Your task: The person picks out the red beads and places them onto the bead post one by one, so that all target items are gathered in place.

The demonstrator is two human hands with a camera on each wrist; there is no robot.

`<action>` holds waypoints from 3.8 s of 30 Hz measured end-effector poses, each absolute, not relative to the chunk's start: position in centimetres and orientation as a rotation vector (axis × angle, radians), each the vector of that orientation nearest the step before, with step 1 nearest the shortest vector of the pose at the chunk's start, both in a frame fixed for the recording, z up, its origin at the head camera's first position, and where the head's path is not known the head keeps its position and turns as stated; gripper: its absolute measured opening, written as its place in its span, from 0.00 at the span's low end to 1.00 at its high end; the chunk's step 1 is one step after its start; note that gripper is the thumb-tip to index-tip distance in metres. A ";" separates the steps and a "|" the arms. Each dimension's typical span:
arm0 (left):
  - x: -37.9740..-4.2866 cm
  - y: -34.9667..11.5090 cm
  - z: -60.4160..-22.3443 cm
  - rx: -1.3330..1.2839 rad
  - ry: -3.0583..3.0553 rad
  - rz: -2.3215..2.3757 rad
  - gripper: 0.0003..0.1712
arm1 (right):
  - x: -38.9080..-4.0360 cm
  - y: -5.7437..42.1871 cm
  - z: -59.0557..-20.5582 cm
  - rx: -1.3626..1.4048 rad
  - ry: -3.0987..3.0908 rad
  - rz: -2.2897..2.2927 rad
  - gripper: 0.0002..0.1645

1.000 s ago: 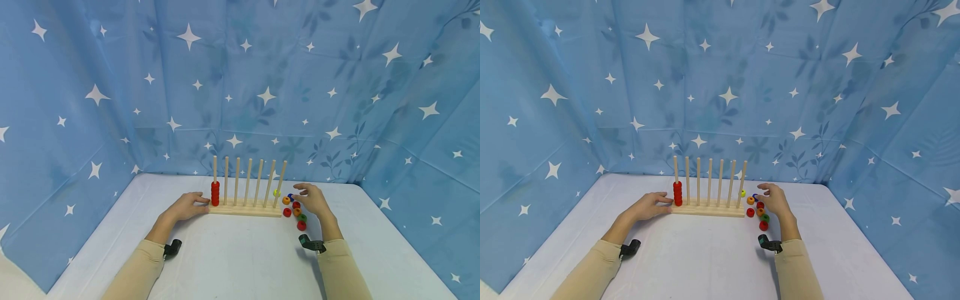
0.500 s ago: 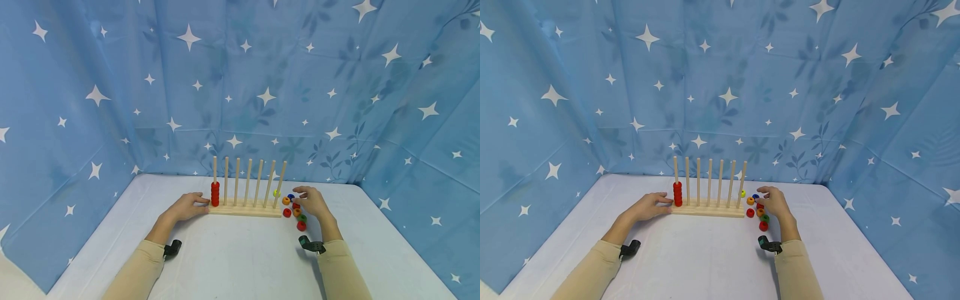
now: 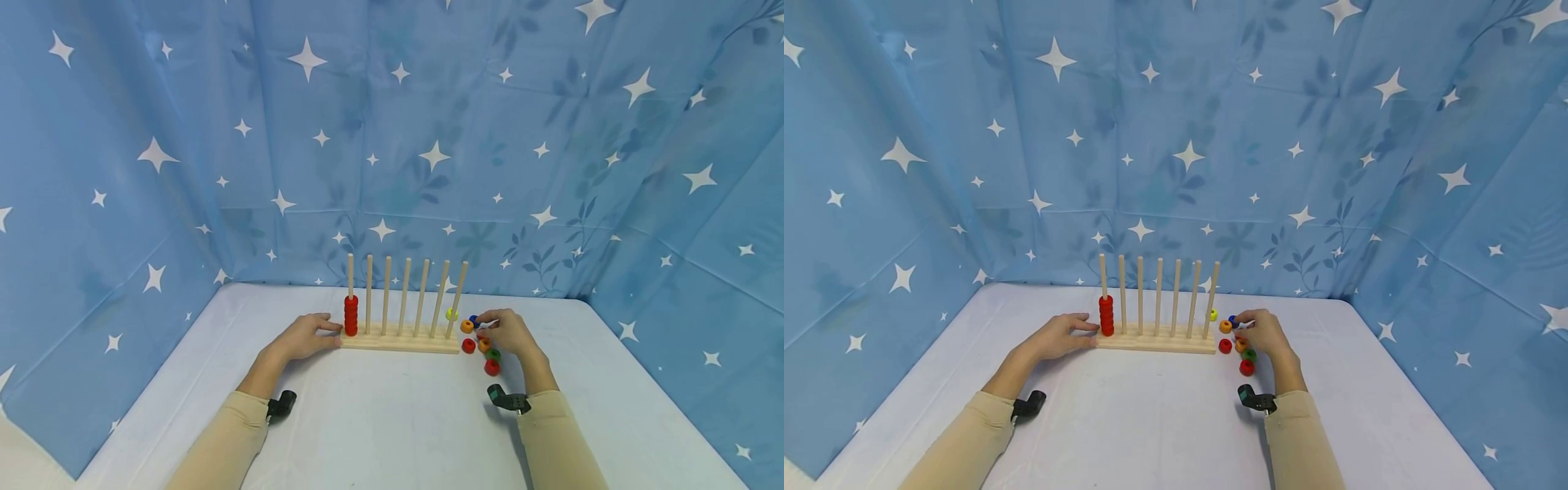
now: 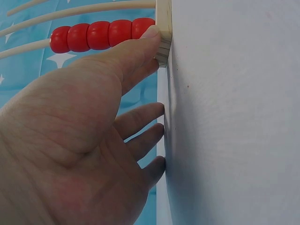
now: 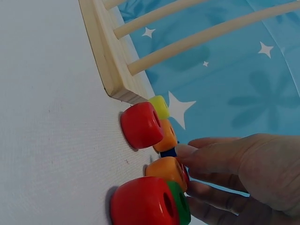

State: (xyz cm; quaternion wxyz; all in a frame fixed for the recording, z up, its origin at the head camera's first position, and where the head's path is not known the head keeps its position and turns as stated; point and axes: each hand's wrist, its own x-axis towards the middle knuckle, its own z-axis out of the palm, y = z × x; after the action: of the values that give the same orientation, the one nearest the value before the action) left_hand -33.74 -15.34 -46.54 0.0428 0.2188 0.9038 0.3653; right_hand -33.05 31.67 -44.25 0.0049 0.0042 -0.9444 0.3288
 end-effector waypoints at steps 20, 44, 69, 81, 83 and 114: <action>-33.7 -15.2 -46.5 0.682 2.777 1.078 0.24 | -33.2 31.5 -44.6 -0.012 -2.984 1.050 0.10; -33.9 -15.2 -46.6 0.656 2.776 1.077 0.24 | -33.2 32.1 -45.0 -0.046 -2.978 0.940 0.16; -33.8 -15.3 -46.6 0.656 2.774 1.097 0.23 | -32.7 31.8 -43.4 -0.029 -2.809 0.876 0.21; -33.8 -15.2 -46.6 0.637 2.767 1.096 0.24 | -32.2 31.0 -41.7 0.026 -2.686 0.836 0.20; -33.8 -15.2 -46.6 0.639 2.769 1.097 0.24 | -32.2 31.0 -41.6 0.032 -2.668 0.832 0.20; -33.8 -15.3 -46.7 0.639 2.782 1.095 0.24 | -30.8 27.8 -36.9 0.259 -2.138 0.858 0.15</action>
State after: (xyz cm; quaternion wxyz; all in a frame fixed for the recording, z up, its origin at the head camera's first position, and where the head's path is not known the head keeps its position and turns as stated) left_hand -33.83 -15.30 -46.74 0.0421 0.2088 0.9092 0.3578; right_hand -30.80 27.80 -36.94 0.4003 0.1024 -0.8451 0.3391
